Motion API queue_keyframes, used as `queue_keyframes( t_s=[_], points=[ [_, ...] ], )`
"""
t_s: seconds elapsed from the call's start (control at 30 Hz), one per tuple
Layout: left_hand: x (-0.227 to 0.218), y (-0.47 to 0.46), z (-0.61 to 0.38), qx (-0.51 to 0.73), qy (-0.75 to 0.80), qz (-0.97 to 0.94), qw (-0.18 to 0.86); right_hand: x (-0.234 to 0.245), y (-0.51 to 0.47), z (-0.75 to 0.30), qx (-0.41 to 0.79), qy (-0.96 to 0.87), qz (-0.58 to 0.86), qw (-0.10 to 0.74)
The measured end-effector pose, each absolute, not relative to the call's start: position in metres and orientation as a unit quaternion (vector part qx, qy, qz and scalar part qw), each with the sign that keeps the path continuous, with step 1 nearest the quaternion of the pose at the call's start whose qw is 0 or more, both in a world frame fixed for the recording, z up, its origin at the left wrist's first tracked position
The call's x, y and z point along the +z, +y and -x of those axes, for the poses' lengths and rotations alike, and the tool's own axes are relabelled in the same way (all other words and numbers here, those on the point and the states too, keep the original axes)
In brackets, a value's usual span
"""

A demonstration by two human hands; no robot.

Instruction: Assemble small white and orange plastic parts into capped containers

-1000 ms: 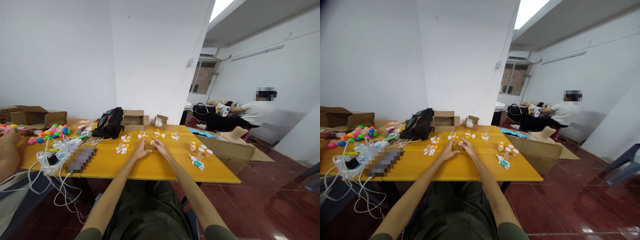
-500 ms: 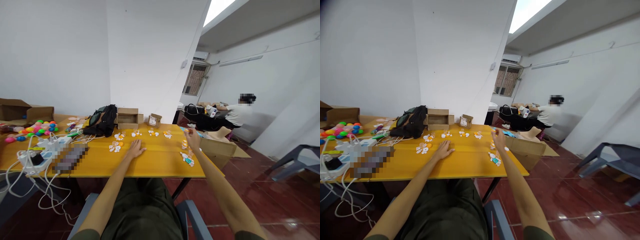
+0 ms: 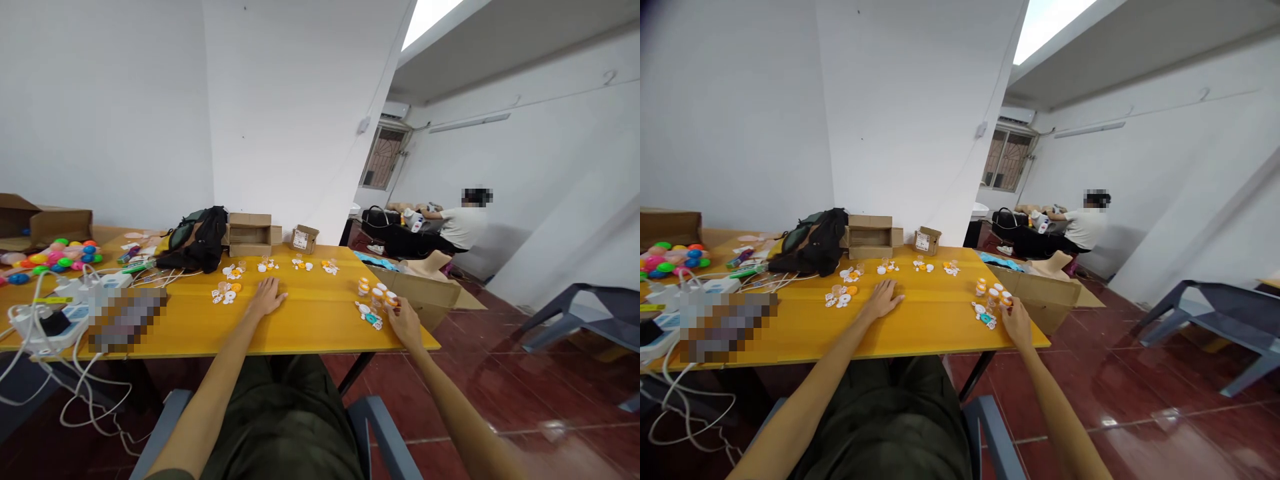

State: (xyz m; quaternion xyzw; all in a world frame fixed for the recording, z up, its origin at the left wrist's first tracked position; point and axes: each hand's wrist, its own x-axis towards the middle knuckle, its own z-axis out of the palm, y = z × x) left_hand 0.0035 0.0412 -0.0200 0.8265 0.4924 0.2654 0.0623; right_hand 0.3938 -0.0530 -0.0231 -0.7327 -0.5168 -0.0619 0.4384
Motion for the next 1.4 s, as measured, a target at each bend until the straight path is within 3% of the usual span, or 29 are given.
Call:
queue_keyframes(
  t_s=[0.23, 0.6, 1.17, 1.4],
  points=[
    [-0.019, 0.041, -0.004, 0.269, 0.494, -0.825, 0.061, -0.017, -0.059, -0.384, -0.158, -0.542, 0.683, 0.464],
    [-0.023, 0.043, -0.005, 0.277, 0.501, -0.818, 0.06, -0.025, -0.04, -0.365, -0.078, -0.68, 0.633, 0.363],
    [-0.031, 0.04, -0.006, 0.327, 0.481, -0.808, 0.092, -0.054, -0.001, -0.335, -0.012, -0.698, 0.604, 0.385],
    [-0.031, 0.038, -0.009, 0.292, 0.483, -0.821, 0.087, -0.056, 0.021, -0.29, 0.012, -0.73, 0.564, 0.386]
  ],
)
